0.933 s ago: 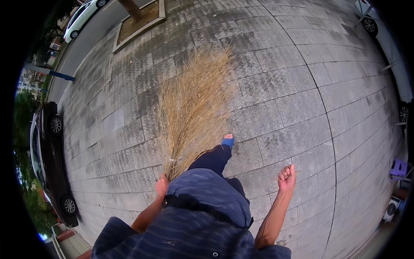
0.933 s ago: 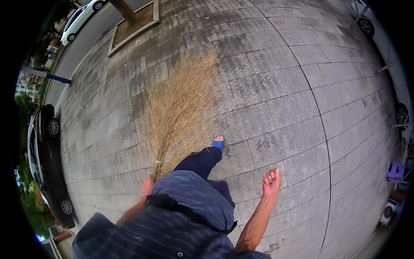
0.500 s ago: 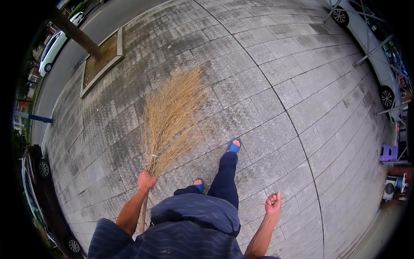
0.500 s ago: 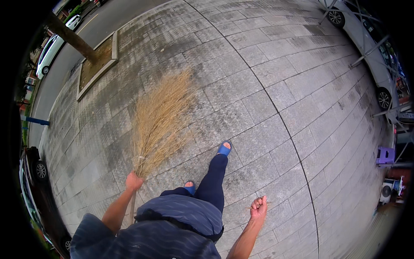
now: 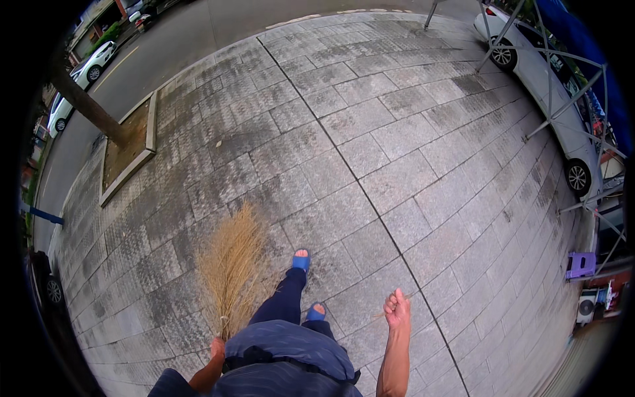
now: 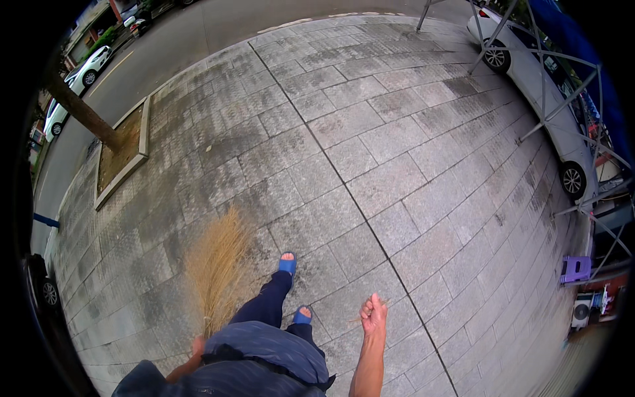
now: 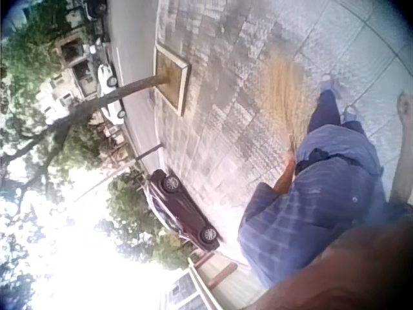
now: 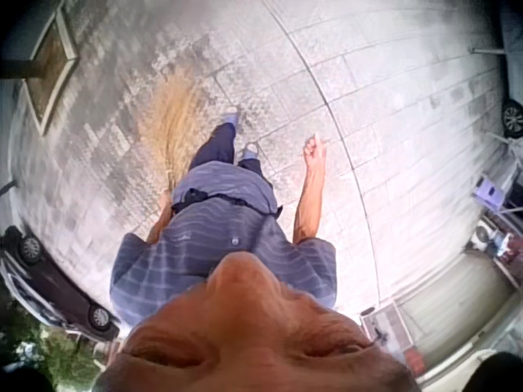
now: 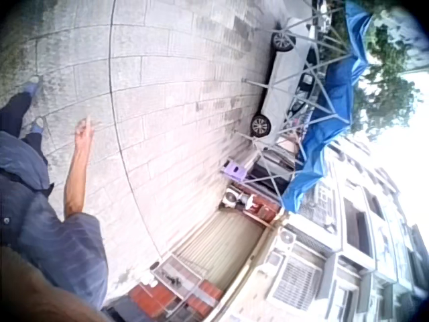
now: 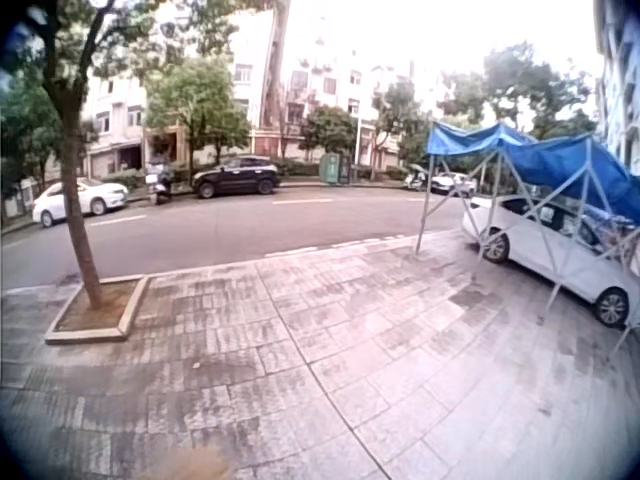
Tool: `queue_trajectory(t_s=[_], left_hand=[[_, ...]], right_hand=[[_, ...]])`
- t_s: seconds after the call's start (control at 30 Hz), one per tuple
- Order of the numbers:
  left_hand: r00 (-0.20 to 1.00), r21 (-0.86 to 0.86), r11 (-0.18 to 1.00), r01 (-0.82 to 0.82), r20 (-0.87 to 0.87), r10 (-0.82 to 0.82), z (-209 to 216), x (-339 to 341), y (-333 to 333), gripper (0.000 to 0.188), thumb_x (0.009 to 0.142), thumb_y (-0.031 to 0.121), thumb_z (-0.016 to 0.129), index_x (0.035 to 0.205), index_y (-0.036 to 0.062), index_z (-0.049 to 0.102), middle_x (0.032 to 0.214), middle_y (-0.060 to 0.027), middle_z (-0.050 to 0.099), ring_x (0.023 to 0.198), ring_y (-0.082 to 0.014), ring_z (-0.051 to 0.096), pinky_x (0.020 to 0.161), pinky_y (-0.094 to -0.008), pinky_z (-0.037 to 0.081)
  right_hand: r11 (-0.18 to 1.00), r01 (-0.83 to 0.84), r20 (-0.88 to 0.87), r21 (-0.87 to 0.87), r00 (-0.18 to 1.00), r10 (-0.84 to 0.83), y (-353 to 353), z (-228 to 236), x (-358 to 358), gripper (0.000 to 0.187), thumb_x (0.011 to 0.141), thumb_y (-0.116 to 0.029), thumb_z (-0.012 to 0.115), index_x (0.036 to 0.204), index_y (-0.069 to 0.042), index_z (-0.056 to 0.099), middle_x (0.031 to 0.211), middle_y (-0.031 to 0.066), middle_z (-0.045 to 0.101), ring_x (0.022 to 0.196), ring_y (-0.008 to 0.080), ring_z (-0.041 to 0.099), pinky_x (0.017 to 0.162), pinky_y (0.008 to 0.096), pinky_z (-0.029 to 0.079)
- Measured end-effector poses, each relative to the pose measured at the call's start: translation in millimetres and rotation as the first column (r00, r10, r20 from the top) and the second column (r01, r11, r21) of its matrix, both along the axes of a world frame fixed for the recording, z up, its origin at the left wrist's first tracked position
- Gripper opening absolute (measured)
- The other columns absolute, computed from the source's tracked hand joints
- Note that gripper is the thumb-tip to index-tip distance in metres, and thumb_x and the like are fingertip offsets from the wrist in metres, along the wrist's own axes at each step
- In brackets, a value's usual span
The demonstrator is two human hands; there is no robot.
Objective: The person assembles a traditional straw broom by inserting a wooden handle into a bundle of straw and securing it with a white tie. They adjust the straw and handle alignment, then lift and inspect the finished broom.
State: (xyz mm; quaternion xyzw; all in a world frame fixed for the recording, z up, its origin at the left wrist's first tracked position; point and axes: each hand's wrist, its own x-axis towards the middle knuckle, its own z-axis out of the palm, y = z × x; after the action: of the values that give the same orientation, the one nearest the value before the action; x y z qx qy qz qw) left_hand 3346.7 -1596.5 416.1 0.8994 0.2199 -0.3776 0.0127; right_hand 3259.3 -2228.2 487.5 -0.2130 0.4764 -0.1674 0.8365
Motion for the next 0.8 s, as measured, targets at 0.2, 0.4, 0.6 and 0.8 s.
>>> queue_trajectory(t_s=[0.2, 0.4, 0.6, 0.8], left_hand=[[0.997, -0.011, 1.000, -0.029, 0.065, 0.029, 0.8, 179.1, -140.8, 0.033, 0.079, 0.025, 0.057, 0.094, -0.0023, 0.069, 0.100, -0.0261, 0.067, 0.099, -0.0402, 0.065, 0.080, -0.0493, 0.053], [0.980, -0.201, 0.973, -0.117, 0.137, 0.146, 2.0, 388.5, -239.5, 0.030, 0.064, 0.016, 0.067, 0.078, -0.0109, 0.066, 0.081, -0.0256, 0.069, 0.077, -0.0339, 0.070, 0.063, -0.0411, 0.055], [0.907, -0.549, 0.791, -0.270, 0.129, 0.400, 19.1, 572.0, -392.3, 0.023, 0.058, 0.005, 0.072, 0.071, -0.0111, 0.063, 0.066, -0.0120, 0.063, 0.057, -0.0209, 0.062, 0.048, -0.0412, 0.050], [0.900, -0.338, 0.935, -0.104, 0.368, 0.233, 8.4, 640.5, -483.7, 0.034, 0.062, 0.012, 0.073, 0.083, -0.0128, 0.065, 0.074, -0.0224, 0.068, 0.070, -0.0306, 0.069, 0.060, -0.0413, 0.053]], right_hand=[[0.993, 0.088, -0.084, 0.081, 0.993, -0.081, -87.9, -29.7, 102.3, 0.026, 0.094, -0.022, 0.061, 0.075, -0.013, 0.045, 0.060, -0.0020, 0.041, 0.047, 0.0094, 0.035, 0.039, 0.0236, 0.027], [0.961, 0.194, -0.174, 0.198, 0.971, -0.161, -139.2, -20.7, 178.1, 0.026, 0.093, -0.022, 0.061, 0.077, -0.013, 0.044, 0.058, -0.0030, 0.037, 0.046, 0.0095, 0.032, 0.039, 0.0243, 0.024], [0.908, 0.336, -0.195, 0.250, 0.936, -0.293, -249.4, -59.9, 267.0, 0.022, 0.094, -0.022, 0.059, 0.078, -0.013, 0.047, 0.057, -0.0029, 0.037, 0.046, 0.0099, 0.032, 0.039, 0.0249, 0.024], [0.871, 0.348, 0.037, 0.346, 0.923, -0.384, -400.3, -99.5, 462.2, 0.028, 0.097, -0.024, 0.054, 0.073, -0.014, 0.044, 0.057, -0.0047, 0.035, 0.045, 0.0083, 0.031, 0.038, 0.0244, 0.025]])
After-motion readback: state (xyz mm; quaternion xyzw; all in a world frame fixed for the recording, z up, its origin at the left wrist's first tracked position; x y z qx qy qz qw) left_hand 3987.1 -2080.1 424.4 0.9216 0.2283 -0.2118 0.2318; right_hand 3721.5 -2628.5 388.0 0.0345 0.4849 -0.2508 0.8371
